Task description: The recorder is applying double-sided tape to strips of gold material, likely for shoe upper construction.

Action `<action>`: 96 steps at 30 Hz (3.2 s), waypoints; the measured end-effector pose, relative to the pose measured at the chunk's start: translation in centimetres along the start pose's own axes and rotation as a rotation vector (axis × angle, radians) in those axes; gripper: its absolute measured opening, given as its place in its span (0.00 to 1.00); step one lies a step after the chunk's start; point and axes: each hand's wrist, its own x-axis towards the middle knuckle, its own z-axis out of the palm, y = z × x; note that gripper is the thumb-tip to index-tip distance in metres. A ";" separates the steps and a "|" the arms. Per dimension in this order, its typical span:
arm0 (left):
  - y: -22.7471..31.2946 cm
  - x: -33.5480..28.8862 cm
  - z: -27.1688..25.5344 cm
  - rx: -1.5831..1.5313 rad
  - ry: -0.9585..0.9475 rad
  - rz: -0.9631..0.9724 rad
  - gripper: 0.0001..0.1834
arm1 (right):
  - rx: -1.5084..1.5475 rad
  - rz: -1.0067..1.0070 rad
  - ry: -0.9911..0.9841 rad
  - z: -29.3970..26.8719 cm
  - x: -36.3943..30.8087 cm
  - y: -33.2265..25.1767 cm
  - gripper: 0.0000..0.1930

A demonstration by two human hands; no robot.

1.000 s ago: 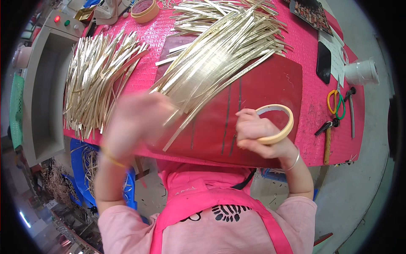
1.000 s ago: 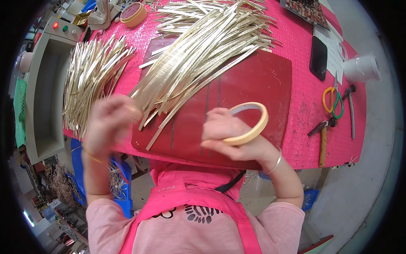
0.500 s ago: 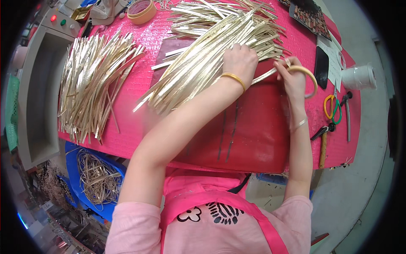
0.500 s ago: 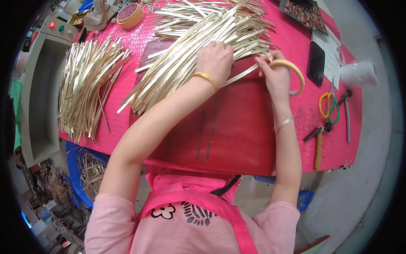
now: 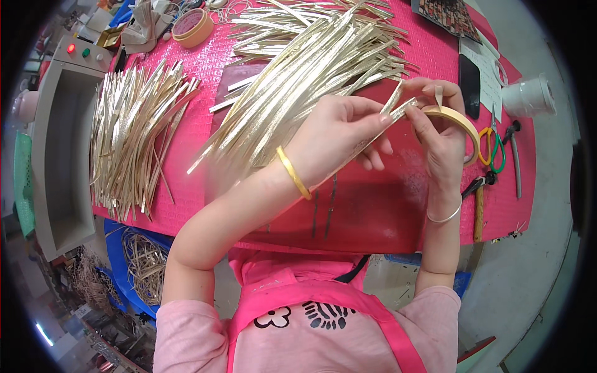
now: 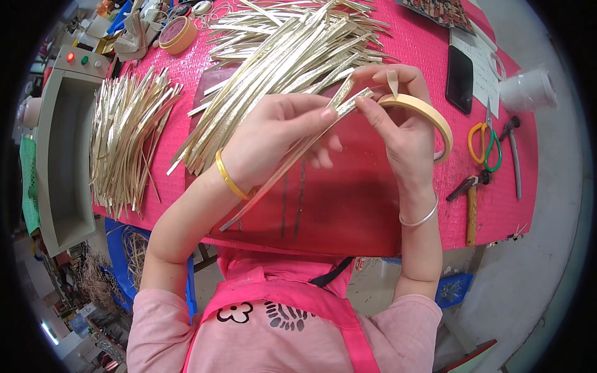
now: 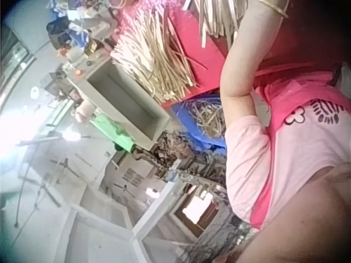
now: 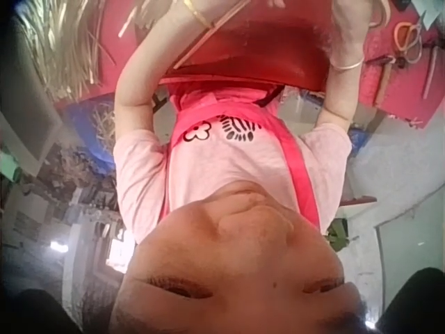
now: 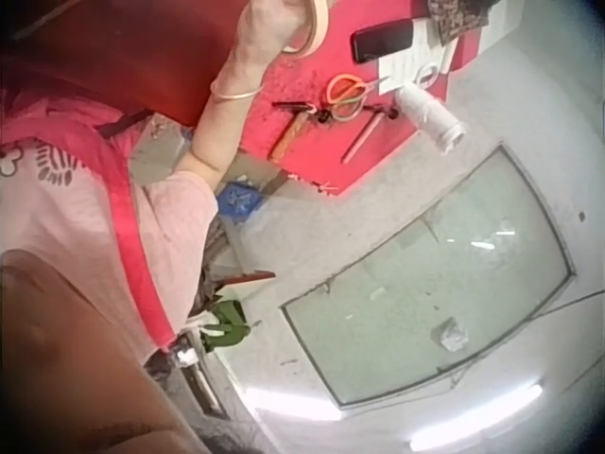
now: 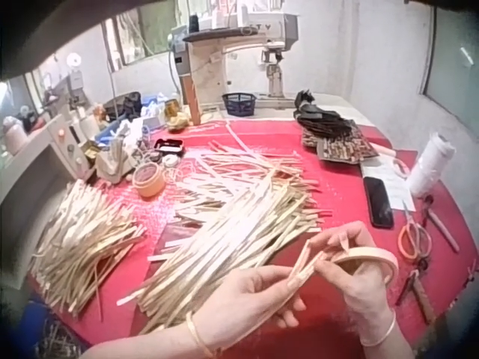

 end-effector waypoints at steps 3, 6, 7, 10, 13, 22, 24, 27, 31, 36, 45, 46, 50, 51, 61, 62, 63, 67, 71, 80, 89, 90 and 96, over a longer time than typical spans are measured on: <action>0.0 -1.2 0.6 0.094 0.017 0.025 0.14 | -0.077 -0.058 0.024 0.9 -0.7 -1.2 0.15; 0.7 -2.0 1.3 0.059 0.011 0.020 0.13 | -0.039 -0.012 0.076 1.0 -1.0 -1.9 0.15; 0.9 -2.1 1.5 0.073 0.008 0.009 0.13 | -0.017 0.012 0.078 1.0 -1.1 -2.2 0.14; 0.8 -2.5 1.7 0.122 0.036 0.016 0.13 | -0.009 0.000 0.083 1.4 -1.3 -2.9 0.12; 0.9 -2.5 1.4 0.293 0.044 0.069 0.12 | -0.067 -0.064 0.085 1.7 -1.4 -3.5 0.12; 0.9 -2.7 1.4 0.470 -0.027 0.134 0.12 | -0.208 -0.139 0.055 1.8 -1.8 -4.7 0.11; 1.0 -3.3 1.7 0.420 -0.070 0.093 0.12 | -0.216 -0.138 0.060 1.5 -1.8 -4.9 0.11; 0.6 -5.1 1.7 0.293 -0.069 -0.018 0.15 | -0.183 -0.102 0.079 0.8 -1.3 -5.3 0.09; -0.4 -6.5 1.1 0.186 -0.027 -0.125 0.15 | -0.136 -0.010 0.082 -0.1 -0.8 -5.0 0.09; -0.1 -6.7 1.3 0.133 0.014 -0.238 0.14 | -0.115 0.056 0.079 -0.1 -0.8 -4.2 0.09; -3.2 -5.5 -0.5 -0.059 0.139 -0.150 0.13 | -0.315 -0.031 -0.001 1.6 -6.7 -0.9 0.13; -3.6 -5.3 -0.6 -0.088 0.134 -0.131 0.12 | -0.315 -0.026 -0.002 1.9 -6.7 -0.9 0.13; -4.3 -5.1 -0.8 -0.195 0.127 -0.080 0.11 | -0.295 0.194 0.002 2.1 -6.3 -0.5 0.15; -4.4 -5.1 -0.9 -0.195 0.128 -0.078 0.11 | -0.211 0.235 -0.006 2.1 -6.4 0.2 0.16; -4.4 -5.6 -0.2 -0.224 0.204 -0.009 0.13 | -0.017 0.186 -0.003 5.3 -6.5 0.3 0.33; -4.4 -5.8 -0.1 -0.220 0.189 -0.004 0.14 | -0.018 0.187 -0.005 5.1 -6.6 0.5 0.33; -4.4 -5.9 0.0 -0.222 0.190 -0.003 0.14 | -0.127 0.127 -0.059 4.8 -6.7 1.0 0.33; -4.7 -6.0 -0.3 -0.166 0.199 0.048 0.13 | -0.220 0.051 -0.044 4.8 -7.1 1.7 0.22; -4.6 -6.0 -0.7 -0.200 0.194 0.001 0.13 | -0.649 0.148 -0.040 4.0 -8.3 1.1 0.07; -5.4 -5.7 -1.5 -0.183 0.220 0.032 0.13 | -0.188 0.364 -0.055 5.0 -7.1 0.1 0.06; -5.5 -6.1 -0.9 -0.193 0.256 0.137 0.12 | -0.137 0.421 -0.059 6.1 -6.4 1.3 0.07; -5.4 -6.1 -0.9 -0.204 0.245 0.137 0.13 | -0.130 0.426 -0.059 6.1 -6.3 1.3 0.08; -5.2 -6.5 -0.5 -0.277 0.205 0.150 0.14 | -0.304 0.395 -0.069 5.9 -6.4 1.1 0.09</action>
